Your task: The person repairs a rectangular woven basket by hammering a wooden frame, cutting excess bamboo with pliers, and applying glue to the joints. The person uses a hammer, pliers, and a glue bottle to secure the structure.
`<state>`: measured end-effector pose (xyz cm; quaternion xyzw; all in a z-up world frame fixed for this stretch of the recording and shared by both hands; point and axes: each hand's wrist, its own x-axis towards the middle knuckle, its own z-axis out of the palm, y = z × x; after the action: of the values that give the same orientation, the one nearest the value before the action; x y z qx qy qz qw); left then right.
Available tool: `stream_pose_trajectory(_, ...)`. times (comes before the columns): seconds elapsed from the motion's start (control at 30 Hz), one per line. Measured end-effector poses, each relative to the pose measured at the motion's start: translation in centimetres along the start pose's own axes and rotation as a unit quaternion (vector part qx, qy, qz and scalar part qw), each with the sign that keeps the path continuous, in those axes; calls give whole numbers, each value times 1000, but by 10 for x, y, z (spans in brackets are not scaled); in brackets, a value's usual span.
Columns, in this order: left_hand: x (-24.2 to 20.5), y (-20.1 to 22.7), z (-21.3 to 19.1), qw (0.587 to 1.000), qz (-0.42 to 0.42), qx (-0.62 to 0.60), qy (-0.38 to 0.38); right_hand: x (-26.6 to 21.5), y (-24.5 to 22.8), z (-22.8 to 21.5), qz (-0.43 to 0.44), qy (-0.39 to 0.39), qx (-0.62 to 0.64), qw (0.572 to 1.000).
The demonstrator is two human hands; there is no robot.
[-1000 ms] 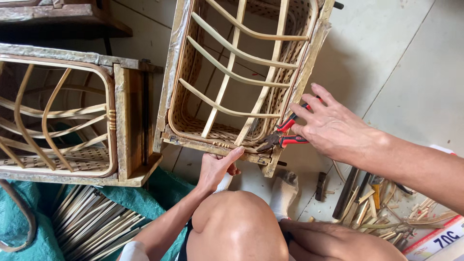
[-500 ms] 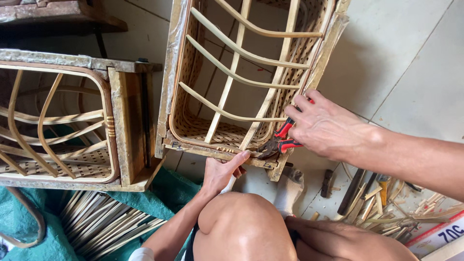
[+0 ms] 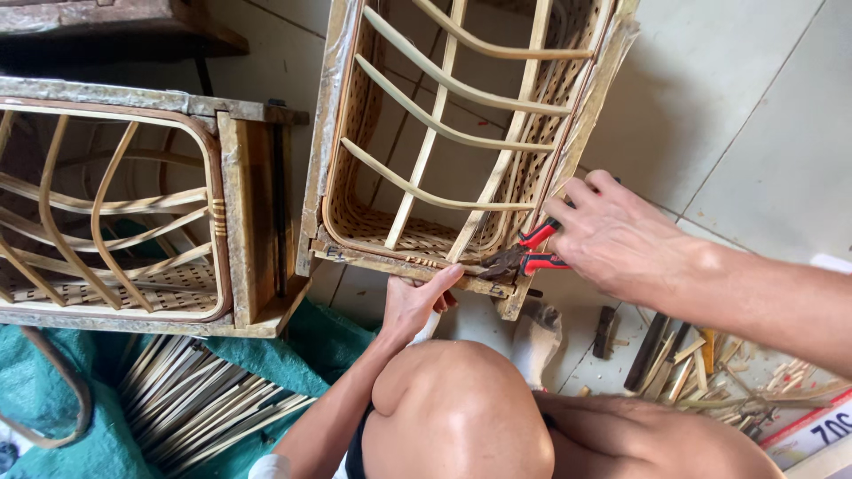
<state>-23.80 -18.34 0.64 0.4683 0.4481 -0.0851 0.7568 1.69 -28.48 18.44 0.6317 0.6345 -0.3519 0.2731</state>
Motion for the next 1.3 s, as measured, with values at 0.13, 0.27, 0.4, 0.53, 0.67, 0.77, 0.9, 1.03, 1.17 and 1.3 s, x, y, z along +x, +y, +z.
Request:
stream_pose_trajectory(0.13, 8, -31, -19, 993, 27, -110, 38, -18, 2, 24, 11, 143, 16, 990)
stream_pose_trajectory(0.27, 5, -40, -28, 977, 66, -156, 129, -12, -5, 32, 21, 169, 22, 985)
stream_pose_trajectory(0.4, 8, -32, -20, 976, 88, -125, 153, 4, -22, 10, 2, 156, 23, 987)
stream_pose_trajectory(0.53, 10, -25, -19, 974, 110, -54, 189, 17, -31, -9, 14, 30, -12, 999)
stream_pose_trajectory(0.67, 3, -5, -23, 984, 83, -60, 144, 5, -38, 11, 37, 130, 50, 990)
stream_pose_trajectory(0.77, -18, 22, -36, 989, 87, 43, 107, -26, -35, 62, 49, 337, 201, 918)
stream_pose_trajectory(0.9, -53, 60, -67, 833, 424, 293, 201, -78, -37, 156, 159, 341, 291, 880)
stream_pose_trajectory(1.03, -29, 100, -81, 612, 544, 485, 307, -93, -67, 235, 415, 179, 656, 604)
stream_pose_trajectory(1.17, -17, 98, -74, 853, 256, 374, 257, -94, -100, 288, 304, 285, 811, 410)
stream_pose_trajectory(1.3, -19, 83, -57, 923, 170, 294, 180, -89, -109, 294, 259, 329, 861, 289)
